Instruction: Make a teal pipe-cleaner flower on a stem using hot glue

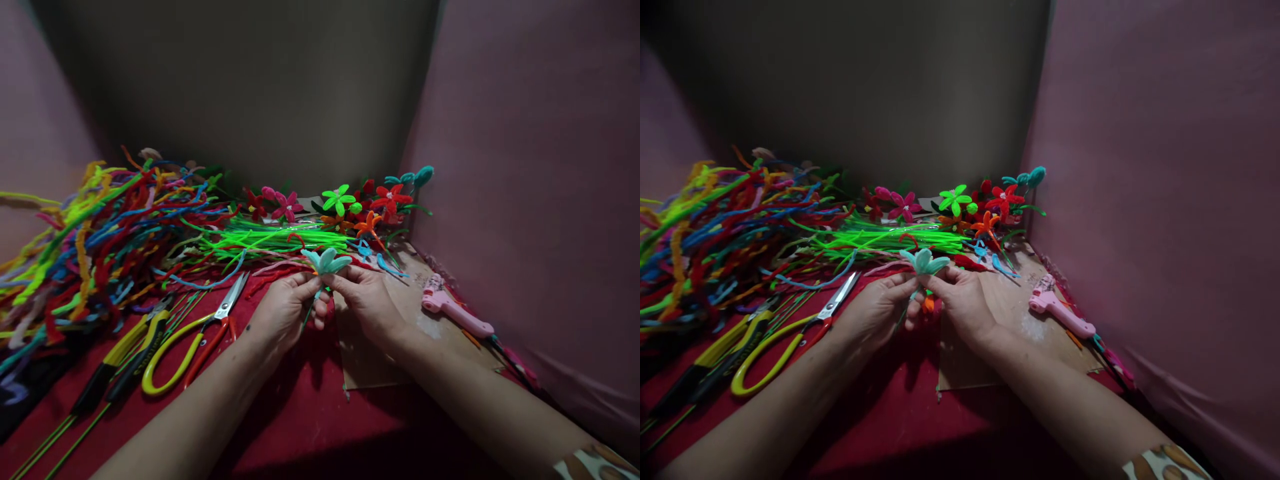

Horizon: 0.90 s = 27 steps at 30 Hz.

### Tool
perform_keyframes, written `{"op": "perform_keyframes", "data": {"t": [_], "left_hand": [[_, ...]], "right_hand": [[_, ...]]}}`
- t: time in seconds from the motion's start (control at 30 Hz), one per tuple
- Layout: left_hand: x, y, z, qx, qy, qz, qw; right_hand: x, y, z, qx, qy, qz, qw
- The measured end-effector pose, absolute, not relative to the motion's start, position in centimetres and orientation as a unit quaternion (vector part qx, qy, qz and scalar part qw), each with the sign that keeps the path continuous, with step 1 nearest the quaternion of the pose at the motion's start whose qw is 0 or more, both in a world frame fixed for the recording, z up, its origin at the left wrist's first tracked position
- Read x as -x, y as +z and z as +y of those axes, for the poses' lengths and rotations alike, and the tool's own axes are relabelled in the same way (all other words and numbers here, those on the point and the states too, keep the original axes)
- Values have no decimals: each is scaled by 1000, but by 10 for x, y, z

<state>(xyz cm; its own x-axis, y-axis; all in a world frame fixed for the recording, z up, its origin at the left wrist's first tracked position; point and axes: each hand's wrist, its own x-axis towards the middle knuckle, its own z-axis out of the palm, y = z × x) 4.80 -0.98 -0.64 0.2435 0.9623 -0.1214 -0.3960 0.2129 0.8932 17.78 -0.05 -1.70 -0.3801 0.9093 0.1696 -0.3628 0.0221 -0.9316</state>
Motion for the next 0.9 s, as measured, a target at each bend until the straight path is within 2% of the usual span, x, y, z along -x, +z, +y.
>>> {"op": "perform_keyframes", "data": {"t": [0.2,0.47,0.63,0.9], "left_hand": [[-49,-5,-10,-391,486,369,689],[-52,-6,-11,-433,493,383,650],[-47,-7,-12,-461,497,404,614],[-42,-3,-14,-482,481,410,607]], "right_hand": [[-174,-14,-1,300,578,-504,567],[-174,-25,4,312,567,-509,567],[-173,-15,-1,338,527,-536,566],[-177,-6,-4,293,627,-490,529]]}}
